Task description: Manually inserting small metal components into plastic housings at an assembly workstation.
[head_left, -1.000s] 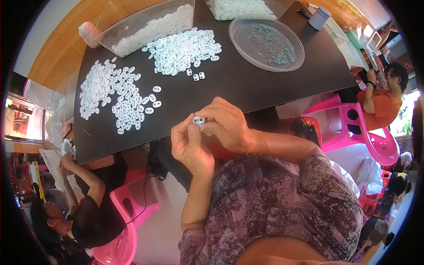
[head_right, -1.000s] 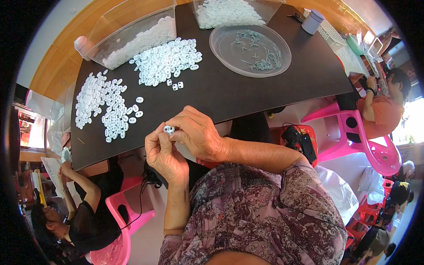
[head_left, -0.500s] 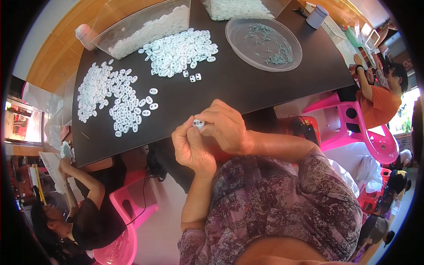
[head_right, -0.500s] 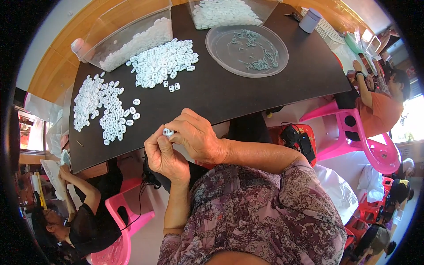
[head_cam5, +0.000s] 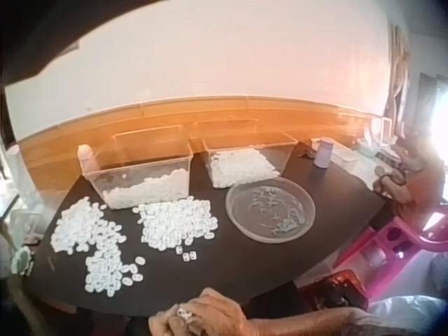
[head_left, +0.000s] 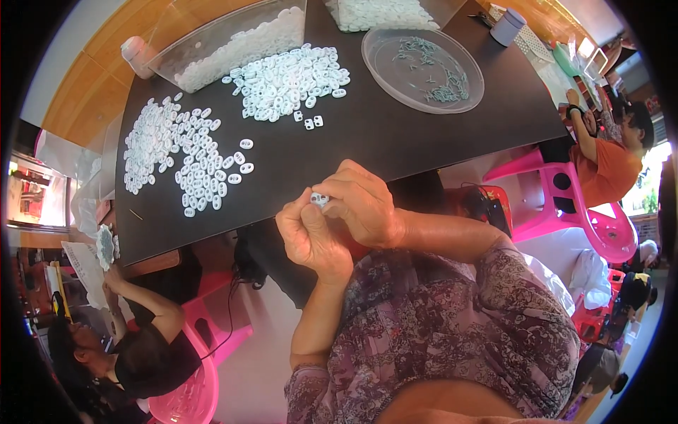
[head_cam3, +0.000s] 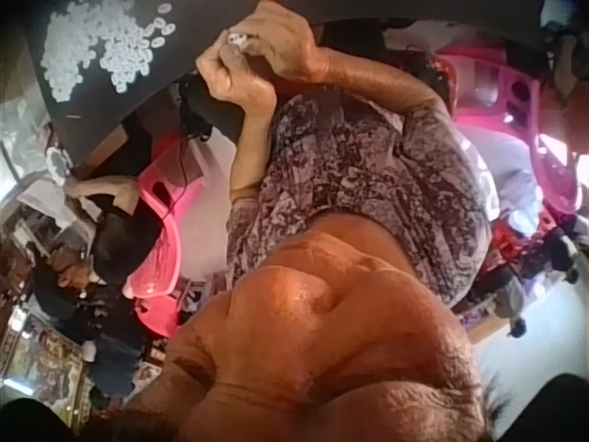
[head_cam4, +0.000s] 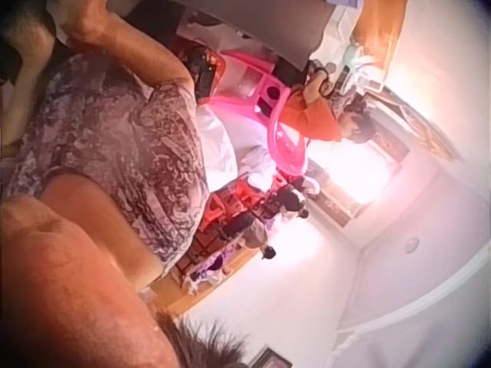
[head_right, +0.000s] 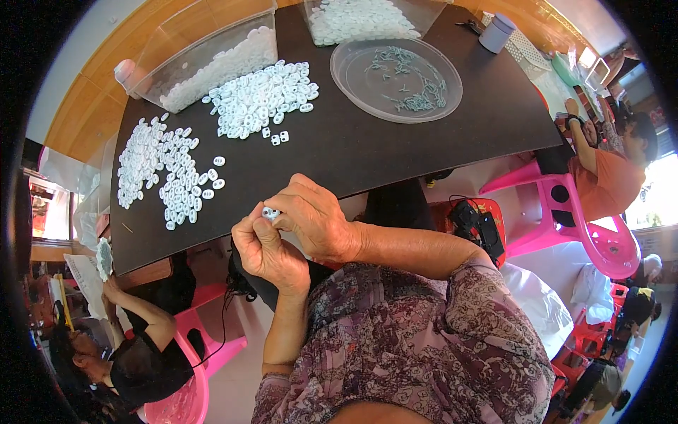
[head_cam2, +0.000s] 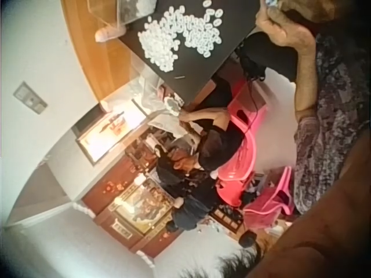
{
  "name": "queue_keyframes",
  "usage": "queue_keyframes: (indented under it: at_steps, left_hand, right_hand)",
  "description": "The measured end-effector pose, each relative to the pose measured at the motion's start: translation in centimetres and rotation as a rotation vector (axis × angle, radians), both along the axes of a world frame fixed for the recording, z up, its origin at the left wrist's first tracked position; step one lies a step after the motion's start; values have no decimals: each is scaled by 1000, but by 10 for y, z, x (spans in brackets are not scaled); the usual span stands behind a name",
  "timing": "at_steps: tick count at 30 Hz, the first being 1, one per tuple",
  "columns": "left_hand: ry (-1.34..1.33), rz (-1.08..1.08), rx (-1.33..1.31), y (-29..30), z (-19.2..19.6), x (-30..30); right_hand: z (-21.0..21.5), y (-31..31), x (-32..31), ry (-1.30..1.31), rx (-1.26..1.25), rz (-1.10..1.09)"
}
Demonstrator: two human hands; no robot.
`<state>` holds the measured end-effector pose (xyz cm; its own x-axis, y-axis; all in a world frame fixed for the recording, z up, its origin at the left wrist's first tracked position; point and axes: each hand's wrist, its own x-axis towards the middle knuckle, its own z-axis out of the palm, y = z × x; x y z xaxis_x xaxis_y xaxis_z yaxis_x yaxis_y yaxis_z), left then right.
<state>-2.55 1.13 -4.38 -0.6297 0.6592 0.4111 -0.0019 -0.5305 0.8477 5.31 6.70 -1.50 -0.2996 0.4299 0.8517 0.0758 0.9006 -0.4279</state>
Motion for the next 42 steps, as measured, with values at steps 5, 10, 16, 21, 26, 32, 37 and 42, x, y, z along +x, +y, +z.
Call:
queue_keyframes:
  at_steps: [5, 10, 16, 21, 26, 32, 37, 42]
  left_hand:
    - [-40, -30, 16, 3, 3, -2]
    - [-48, -86, -7, 6, -3, -6]
    - [28, -52, -124, 12, 6, -6]
    - [306, -73, -292, 37, 20, -29]
    - [1067, 155, -151, 92, 14, -44]
    - [1417, 125, -185, 117, 19, -37]
    - [1623, 60, -178, 123, 27, -33]
    - [1605, -12, -143, 126, 38, -34]
  right_hand:
    - [-1, 4, -2, -26, 30, -14]
    - [-1, 8, -1, -45, 55, -11]
    - [2, 18, 7, -40, 18, 6]
    - [31, 43, 36, -206, -301, -126]
    - [70, 111, 72, -180, -183, -391]
    - [106, 214, 103, -158, -173, -617]
    - [124, 289, 129, -290, 25, -874]
    - [121, 332, 135, -508, 281, -1022]
